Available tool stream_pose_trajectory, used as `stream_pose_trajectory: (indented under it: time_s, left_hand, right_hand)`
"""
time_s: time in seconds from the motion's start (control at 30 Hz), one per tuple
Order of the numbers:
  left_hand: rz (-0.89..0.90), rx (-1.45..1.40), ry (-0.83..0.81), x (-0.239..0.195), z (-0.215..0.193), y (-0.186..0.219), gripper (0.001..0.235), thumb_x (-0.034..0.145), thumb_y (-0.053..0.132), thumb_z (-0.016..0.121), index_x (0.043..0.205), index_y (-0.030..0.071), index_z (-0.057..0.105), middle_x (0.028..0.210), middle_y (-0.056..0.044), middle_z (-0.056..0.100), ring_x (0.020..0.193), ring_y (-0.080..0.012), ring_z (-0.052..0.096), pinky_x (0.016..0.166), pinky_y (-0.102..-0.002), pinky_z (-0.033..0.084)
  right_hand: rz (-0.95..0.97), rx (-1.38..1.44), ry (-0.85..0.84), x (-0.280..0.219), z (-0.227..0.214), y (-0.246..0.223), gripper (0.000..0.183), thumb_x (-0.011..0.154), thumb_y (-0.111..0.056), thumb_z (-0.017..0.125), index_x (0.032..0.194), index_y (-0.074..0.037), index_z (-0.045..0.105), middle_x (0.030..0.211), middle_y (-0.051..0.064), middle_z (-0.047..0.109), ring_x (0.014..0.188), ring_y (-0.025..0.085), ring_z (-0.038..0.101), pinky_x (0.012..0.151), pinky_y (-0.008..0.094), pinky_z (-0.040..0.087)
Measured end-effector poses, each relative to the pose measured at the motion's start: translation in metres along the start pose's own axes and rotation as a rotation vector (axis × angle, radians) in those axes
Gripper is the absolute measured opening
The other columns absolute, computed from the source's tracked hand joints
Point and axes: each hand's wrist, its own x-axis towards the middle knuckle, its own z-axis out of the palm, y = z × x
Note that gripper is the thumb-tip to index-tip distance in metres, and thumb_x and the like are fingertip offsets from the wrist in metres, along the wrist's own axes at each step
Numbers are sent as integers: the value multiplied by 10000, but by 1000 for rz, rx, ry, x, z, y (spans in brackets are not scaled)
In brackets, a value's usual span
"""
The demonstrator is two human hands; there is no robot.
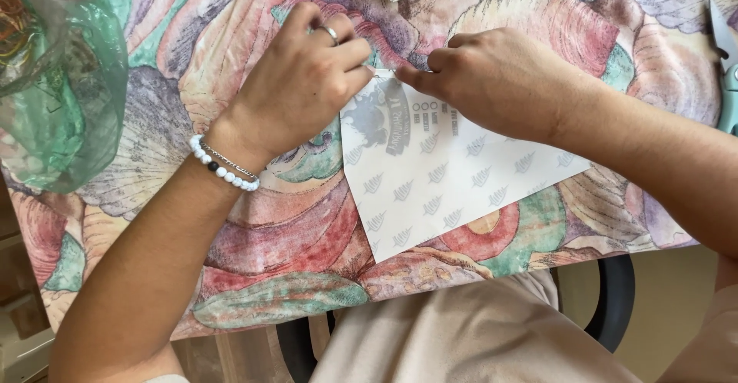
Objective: Folding and creasing printed paper sheets into specific shapes at a table.
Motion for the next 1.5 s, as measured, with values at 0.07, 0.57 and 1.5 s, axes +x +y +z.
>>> stream_pose_trajectory:
  time_s: [0.07, 0.57, 1.5]
  left_hand:
    - [-55, 5, -48, -12, -5, 0, 33, 990, 200, 762, 990, 231, 770, 963, 48, 699, 1006, -210, 616, 895, -371, 430]
    - [-324, -304, 34, 3, -12, 58, 289, 982, -131, 582, 1244, -63, 684, 1105, -211, 739, 1015, -315, 713, 917, -375, 619]
    - [-403, -50, -183, 6, 3, 79, 665, 868, -85, 522, 1480, 169, 579, 995, -72, 488, 943, -308, 527, 367, -362, 523]
  right_hand:
    - [6, 40, -14, 2, -3, 0, 613, 926, -23, 592, 1516, -188, 561, 831, -35, 691, 687, 176, 691, 554, 288, 595]
    - [58, 64, 25, 0, 4, -4, 498, 1035, -76, 533, 1512, -214, 568, 814, 2, 700, 606, 171, 704, 486, 291, 606]
    - [48, 48, 51, -28, 11, 0, 414, 959, -76, 666, 1370, -117, 627, 912, 48, 699, 743, 189, 697, 567, 313, 632]
